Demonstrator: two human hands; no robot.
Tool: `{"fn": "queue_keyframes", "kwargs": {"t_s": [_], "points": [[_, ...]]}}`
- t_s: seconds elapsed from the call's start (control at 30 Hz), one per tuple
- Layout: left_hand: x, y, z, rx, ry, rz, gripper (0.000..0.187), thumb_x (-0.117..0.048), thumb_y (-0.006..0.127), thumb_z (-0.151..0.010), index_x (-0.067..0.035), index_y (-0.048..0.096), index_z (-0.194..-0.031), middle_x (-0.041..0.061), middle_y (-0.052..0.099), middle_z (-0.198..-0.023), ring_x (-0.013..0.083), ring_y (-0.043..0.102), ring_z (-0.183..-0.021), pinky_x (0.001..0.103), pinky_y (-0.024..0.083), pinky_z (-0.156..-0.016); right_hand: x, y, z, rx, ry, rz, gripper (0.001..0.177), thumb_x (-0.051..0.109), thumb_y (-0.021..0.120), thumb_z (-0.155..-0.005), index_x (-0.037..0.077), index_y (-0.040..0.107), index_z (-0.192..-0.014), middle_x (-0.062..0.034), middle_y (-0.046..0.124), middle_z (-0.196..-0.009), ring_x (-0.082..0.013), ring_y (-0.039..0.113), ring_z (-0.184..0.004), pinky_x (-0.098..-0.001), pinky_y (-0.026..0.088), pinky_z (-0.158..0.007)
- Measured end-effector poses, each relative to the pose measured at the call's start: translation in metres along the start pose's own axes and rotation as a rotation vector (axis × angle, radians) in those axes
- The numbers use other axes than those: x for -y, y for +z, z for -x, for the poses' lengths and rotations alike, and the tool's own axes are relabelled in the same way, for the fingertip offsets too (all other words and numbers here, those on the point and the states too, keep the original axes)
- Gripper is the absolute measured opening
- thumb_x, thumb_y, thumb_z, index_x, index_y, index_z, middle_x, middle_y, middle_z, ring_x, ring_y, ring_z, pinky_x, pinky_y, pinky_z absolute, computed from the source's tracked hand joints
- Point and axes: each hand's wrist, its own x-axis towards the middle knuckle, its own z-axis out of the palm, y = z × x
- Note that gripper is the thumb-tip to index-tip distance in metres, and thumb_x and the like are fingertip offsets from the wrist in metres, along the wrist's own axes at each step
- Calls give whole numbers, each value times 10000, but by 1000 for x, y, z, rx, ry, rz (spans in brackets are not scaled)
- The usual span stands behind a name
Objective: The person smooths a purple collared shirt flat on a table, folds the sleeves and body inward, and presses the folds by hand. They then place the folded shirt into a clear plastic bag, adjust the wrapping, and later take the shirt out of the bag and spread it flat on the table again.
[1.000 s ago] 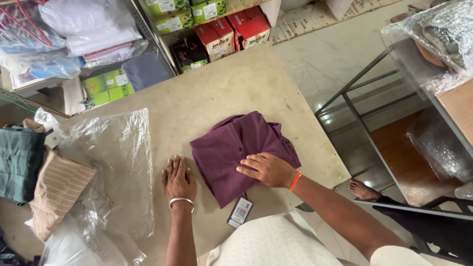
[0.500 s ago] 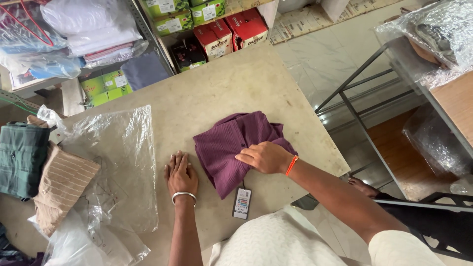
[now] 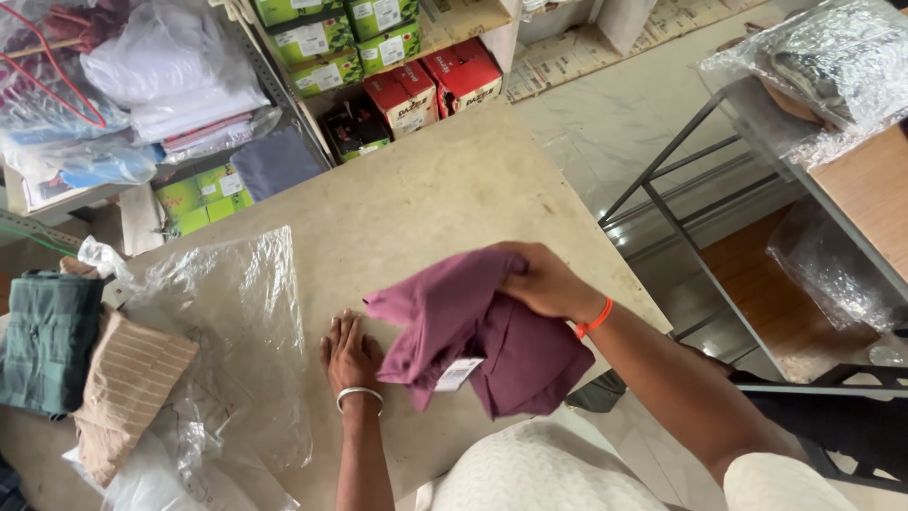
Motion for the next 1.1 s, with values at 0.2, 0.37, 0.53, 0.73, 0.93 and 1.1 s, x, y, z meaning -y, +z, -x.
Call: {"fn": "queue_keyframes", "kwargs": {"t_s": [0.2, 0.37, 0.53, 0.73, 0.93, 1.1], "points": [[-12, -11, -4, 11, -25, 37, 414, -167, 566, -921, -109, 674, -1317, 48, 559, -1521, 257, 439, -1459, 454, 242, -1237, -166, -63, 18, -312, 668, 1, 514, 425, 577, -1034, -5, 689, -1293, -172, 768, -1128, -255, 756, -987, -352, 587, -908], [-10, -7, -4, 24, -69, 38, 384, -142, 550, -925, -113, 703, -1276, 32, 578, -1506, 240, 448, -1465, 456, 240, -1248, -121, -27, 55, -684, 720, -705, 561, 363, 620, -970, -70, 586, -1325, -211, 711, -1188, -322, 731, -987, -493, 601, -879], [-13, -7, -6, 16, -59, 27, 373, -137, 557, -923, -106, 712, -1261, 34, 602, -1488, 247, 464, -1459, 462, 258, -1245, -135, -1, 80, -864, 652, -801, 564, 368, 580, -990, -74, 566, -1341, -209, 698, -1237, -329, 720, -1044, -482, 590, -919], [-17, -7, -4, -15, -55, 58, 373, -130, 567, -923, -108, 716, -1265, 61, 607, -1485, 272, 476, -1456, 480, 273, -1236, -136, 53, 96, -1040, 403, -908, 606, 375, 573, -1007, -45, 494, -1438, -212, 610, -1373, -331, 632, -1194, -478, 521, -1027], [-14, -7, -6, -12, -44, 44, 375, -132, 575, -915, -103, 720, -1259, 68, 612, -1482, 280, 482, -1450, 478, 274, -1234, -108, 78, 135, -609, 652, -963, 625, 350, 575, -941, 156, 398, -1508, -65, 543, -1485, -266, 556, -1308, -466, 474, -1065], [-12, -6, -4, -39, -20, 25, 387, -147, 594, -897, -85, 719, -1259, 94, 603, -1480, 285, 486, -1439, 480, 277, -1224, -109, 69, 153, -260, 691, -838, 595, 275, 597, -972, 63, 422, -1500, -134, 610, -1410, -293, 596, -1257, -464, 496, -1059]]}}
